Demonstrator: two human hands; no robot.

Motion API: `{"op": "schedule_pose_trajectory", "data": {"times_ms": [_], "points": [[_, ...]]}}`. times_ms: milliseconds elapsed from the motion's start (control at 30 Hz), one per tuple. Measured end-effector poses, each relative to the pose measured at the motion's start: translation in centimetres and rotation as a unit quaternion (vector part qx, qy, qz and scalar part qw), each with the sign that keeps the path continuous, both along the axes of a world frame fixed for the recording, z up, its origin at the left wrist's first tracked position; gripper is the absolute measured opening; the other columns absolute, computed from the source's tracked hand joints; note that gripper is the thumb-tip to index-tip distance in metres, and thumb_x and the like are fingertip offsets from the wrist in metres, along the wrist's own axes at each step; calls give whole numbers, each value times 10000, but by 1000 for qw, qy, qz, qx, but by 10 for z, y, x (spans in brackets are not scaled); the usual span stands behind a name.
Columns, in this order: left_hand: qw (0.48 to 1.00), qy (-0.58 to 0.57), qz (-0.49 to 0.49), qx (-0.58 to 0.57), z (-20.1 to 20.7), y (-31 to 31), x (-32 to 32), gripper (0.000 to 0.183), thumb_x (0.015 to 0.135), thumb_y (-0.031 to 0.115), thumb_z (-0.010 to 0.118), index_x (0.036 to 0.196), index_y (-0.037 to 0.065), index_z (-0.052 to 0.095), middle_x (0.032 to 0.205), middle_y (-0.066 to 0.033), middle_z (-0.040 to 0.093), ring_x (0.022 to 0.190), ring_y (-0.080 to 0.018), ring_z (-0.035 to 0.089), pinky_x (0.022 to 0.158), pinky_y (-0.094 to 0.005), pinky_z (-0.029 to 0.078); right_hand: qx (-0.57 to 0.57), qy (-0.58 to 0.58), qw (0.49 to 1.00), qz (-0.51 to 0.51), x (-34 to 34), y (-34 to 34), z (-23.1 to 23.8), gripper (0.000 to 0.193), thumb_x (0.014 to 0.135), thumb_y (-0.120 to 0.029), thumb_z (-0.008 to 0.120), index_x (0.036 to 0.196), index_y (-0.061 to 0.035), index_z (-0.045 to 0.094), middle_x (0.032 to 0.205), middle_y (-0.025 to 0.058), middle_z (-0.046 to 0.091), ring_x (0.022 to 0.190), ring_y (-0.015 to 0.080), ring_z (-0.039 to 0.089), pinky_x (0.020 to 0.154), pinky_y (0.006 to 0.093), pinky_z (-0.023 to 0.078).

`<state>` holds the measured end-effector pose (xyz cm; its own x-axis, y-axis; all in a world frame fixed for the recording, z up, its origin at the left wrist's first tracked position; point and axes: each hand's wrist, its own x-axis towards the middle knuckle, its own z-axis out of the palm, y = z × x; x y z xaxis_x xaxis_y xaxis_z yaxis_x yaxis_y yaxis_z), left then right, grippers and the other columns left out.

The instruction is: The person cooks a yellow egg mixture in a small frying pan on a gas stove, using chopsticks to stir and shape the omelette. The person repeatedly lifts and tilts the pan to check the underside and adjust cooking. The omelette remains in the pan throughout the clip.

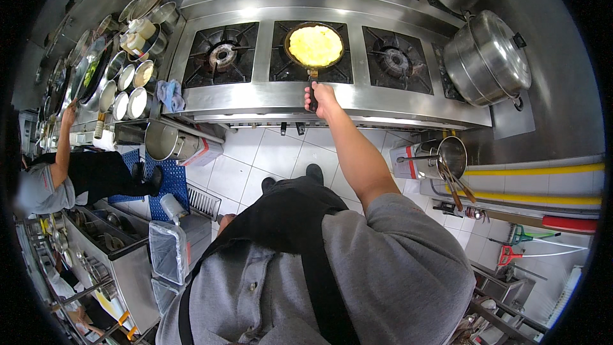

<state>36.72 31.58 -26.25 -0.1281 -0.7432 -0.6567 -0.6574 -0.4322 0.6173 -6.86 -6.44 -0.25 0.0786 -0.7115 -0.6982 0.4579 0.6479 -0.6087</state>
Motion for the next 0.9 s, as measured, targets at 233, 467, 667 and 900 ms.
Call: {"op": "schedule_pose_trajectory", "data": {"times_ms": [233, 467, 667, 900], "points": [[961, 85, 215, 155, 24, -9, -11, 271, 839, 199, 550, 949, -11, 682, 796, -139, 694, 649, -213, 672, 602, -320, 541, -2, 4, 1000, -6, -3, -1, -5, 302, 996, -294, 398, 908, -23, 497, 679, 54, 496, 509, 145, 452, 464, 318, 440], [947, -120, -215, -207, -18, 6, 8, 241, 725, 242, 668, 913, 100, 719, 808, -129, 689, 747, -282, 669, 700, -372, 543, 6, 11, 1000, -8, 0, 0, 1, 293, 997, -275, 392, 908, -18, 502, 684, 58, 503, 513, 149, 457, 454, 319, 439], [951, -97, -200, -214, -20, 1, 5, 225, 724, 240, 673, 894, 100, 722, 796, -106, 692, 749, -283, 668, 703, -369, 544, -16, 19, 1000, -11, 1, -1, -3, 298, 1003, -265, 373, 845, -36, 480, 598, 25, 429, 456, 122, 373, 393, 277, 317], [948, -99, -190, -237, -17, -2, 1, 217, 725, 239, 681, 880, 92, 721, 789, -123, 689, 740, -286, 667, 684, -377, 541, -48, 65, 996, -29, -4, -5, -10, 273, 1000, -253, 387, 808, -74, 463, 522, -32, 344, 374, 116, 270, 359, 275, 208]]}}
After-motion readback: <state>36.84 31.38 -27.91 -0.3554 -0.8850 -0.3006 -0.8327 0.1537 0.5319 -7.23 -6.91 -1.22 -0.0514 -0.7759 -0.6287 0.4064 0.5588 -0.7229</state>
